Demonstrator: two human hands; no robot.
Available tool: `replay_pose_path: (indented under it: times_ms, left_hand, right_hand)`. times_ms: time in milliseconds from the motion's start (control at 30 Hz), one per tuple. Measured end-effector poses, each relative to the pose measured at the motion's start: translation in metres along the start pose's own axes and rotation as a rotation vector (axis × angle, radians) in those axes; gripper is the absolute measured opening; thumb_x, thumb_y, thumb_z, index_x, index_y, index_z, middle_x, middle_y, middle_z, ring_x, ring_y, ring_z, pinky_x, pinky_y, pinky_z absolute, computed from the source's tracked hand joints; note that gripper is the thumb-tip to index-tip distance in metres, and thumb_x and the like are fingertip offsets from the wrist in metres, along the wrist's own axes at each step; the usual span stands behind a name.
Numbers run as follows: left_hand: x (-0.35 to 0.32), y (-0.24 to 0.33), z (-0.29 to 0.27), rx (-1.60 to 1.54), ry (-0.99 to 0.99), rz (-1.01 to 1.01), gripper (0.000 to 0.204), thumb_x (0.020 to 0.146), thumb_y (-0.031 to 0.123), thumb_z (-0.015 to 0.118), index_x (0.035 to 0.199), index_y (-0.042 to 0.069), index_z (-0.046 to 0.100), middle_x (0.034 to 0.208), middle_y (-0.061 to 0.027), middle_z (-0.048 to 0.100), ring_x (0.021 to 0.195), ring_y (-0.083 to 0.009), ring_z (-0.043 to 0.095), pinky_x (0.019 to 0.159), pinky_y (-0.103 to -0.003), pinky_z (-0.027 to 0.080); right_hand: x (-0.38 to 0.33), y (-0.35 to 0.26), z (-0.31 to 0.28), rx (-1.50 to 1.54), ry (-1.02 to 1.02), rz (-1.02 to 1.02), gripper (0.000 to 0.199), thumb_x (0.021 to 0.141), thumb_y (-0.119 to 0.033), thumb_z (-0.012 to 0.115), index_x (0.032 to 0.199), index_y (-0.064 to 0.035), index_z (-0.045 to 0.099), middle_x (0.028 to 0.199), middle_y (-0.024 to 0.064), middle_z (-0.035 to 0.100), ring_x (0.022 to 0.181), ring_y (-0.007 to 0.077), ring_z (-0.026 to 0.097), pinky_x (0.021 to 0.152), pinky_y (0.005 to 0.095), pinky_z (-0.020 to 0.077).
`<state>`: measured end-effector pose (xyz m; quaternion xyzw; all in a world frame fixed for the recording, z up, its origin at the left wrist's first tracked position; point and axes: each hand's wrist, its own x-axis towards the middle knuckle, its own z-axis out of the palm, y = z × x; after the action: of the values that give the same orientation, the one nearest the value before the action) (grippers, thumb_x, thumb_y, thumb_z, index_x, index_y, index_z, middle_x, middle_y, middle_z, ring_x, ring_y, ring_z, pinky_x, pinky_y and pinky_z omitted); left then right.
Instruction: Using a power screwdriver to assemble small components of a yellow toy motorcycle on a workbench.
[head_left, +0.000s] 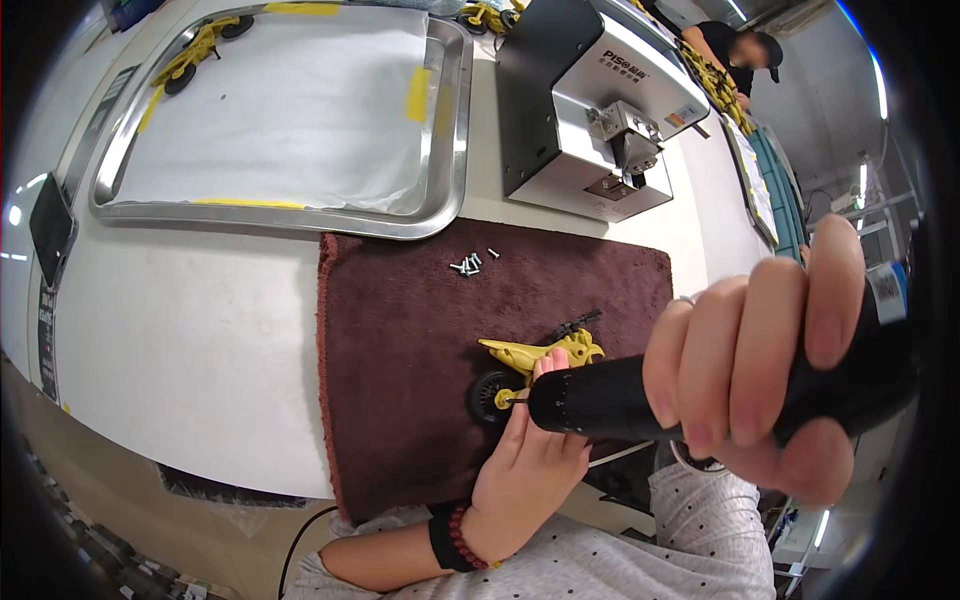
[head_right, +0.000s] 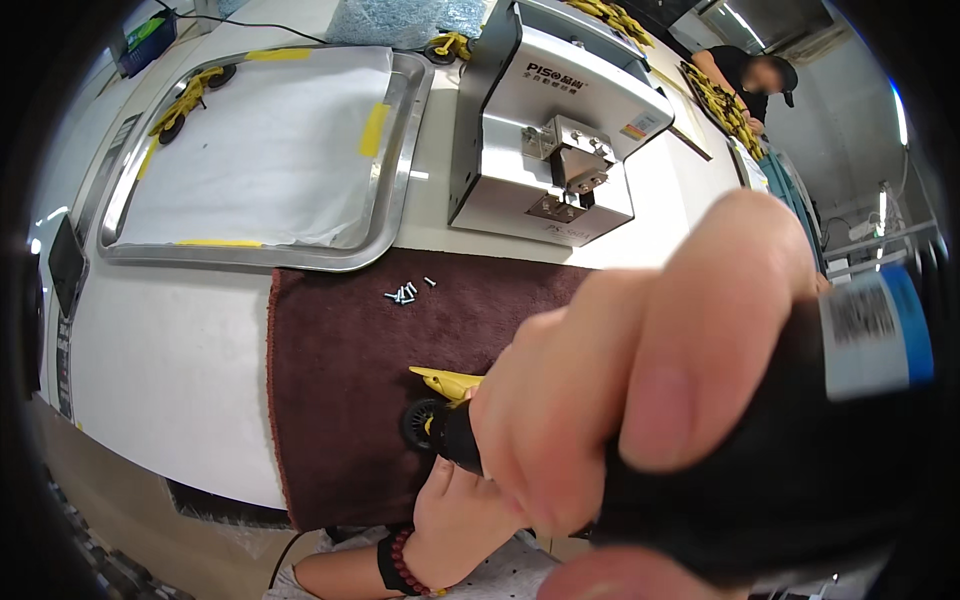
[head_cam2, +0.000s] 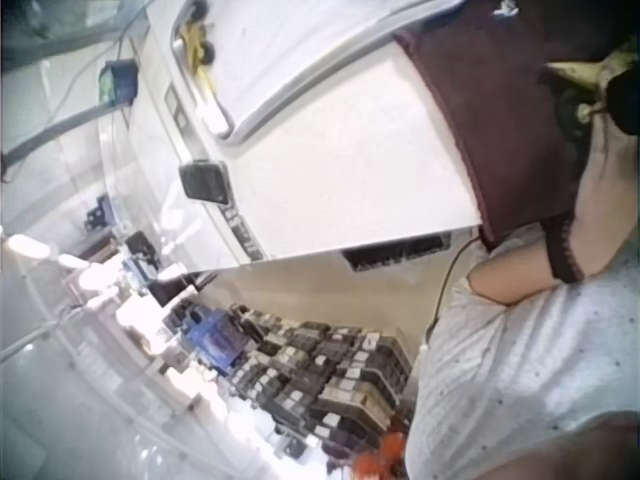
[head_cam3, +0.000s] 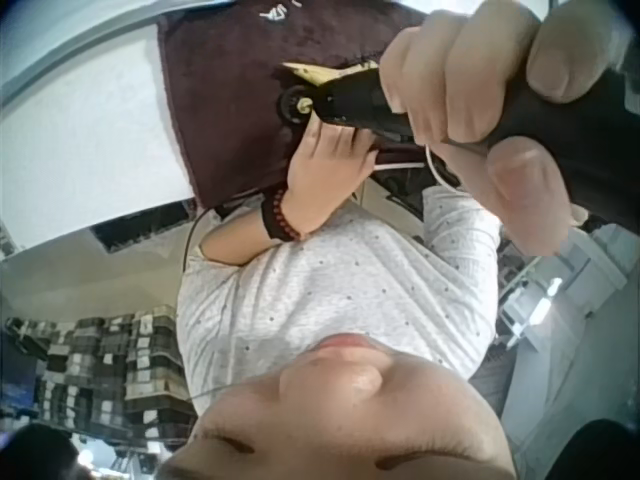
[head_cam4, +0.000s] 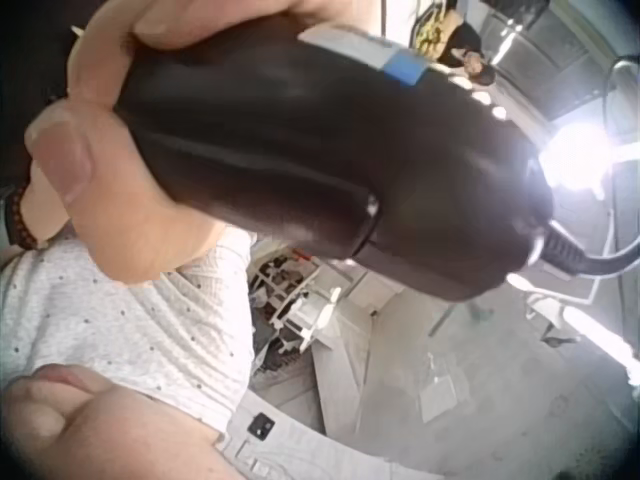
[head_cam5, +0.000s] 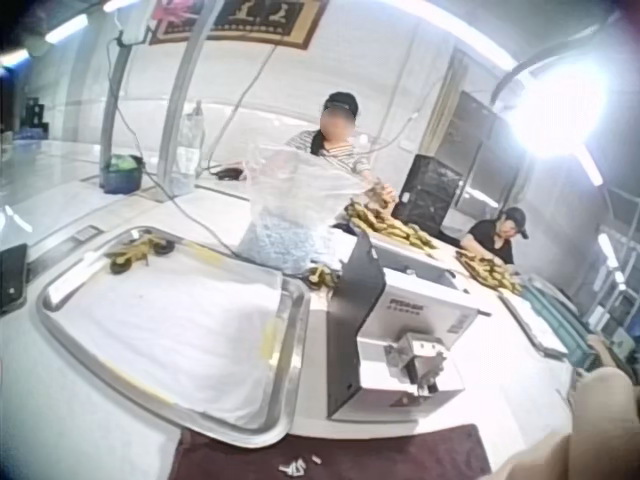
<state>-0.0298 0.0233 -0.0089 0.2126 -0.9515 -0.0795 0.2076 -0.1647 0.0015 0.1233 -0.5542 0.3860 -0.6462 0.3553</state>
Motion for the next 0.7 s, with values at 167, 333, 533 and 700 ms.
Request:
replay_pose_path:
  times_ms: [167, 333, 533, 700]
  left_hand:
    - [0.004, -0.006, 0.001, -0.021, -0.031, 0.042, 0.045, 0.09, 0.026, 0.04, 0.129, 0.006, 0.047, 0.129, -0.0114, 0.052, 0.124, -0.0205, 0.046, 0.103, -0.03, 0.032]
    - [0.005, -0.005, 0.007, 0.075, 0.033, 0.036, 0.045, 0.09, 0.027, 0.039, 0.131, 0.008, 0.047, 0.13, -0.012, 0.052, 0.124, -0.0209, 0.045, 0.103, -0.031, 0.032]
    - [0.005, -0.003, 0.003, 0.042, -0.008, 0.052, 0.046, 0.09, 0.026, 0.039, 0.132, 0.008, 0.045, 0.131, -0.0129, 0.051, 0.125, -0.0221, 0.043, 0.105, -0.032, 0.029]
    - [0.006, -0.002, 0.007, -0.003, -0.011, 0.052, 0.048, 0.09, 0.028, 0.039, 0.134, 0.007, 0.043, 0.132, -0.0141, 0.049, 0.126, -0.0233, 0.043, 0.106, -0.033, 0.029]
  right_hand:
    - [0.0, 0.0, 0.009, -0.088, -0.02, 0.012, 0.039, 0.072, -0.001, 0.066, 0.095, -0.0097, 0.036, 0.07, 0.0063, 0.056, 0.054, 0.0184, 0.058, 0.055, 0.0308, 0.0484]
    - [0.001, -0.004, 0.024, -0.169, -0.046, 0.042, 0.039, 0.07, 0.004, 0.068, 0.093, -0.0088, 0.038, 0.066, 0.0069, 0.056, 0.051, 0.0186, 0.058, 0.053, 0.0299, 0.049]
    - [0.008, -0.002, 0.026, -0.203, -0.165, 0.018, 0.038, 0.068, 0.007, 0.068, 0.091, -0.0079, 0.041, 0.065, 0.0071, 0.057, 0.051, 0.0175, 0.058, 0.052, 0.0301, 0.049]
    - [0.011, -0.006, 0.013, -0.083, -0.271, 0.112, 0.044, 0.067, 0.005, 0.074, 0.093, -0.008, 0.041, 0.067, 0.0075, 0.058, 0.054, 0.0188, 0.06, 0.052, 0.03, 0.0485]
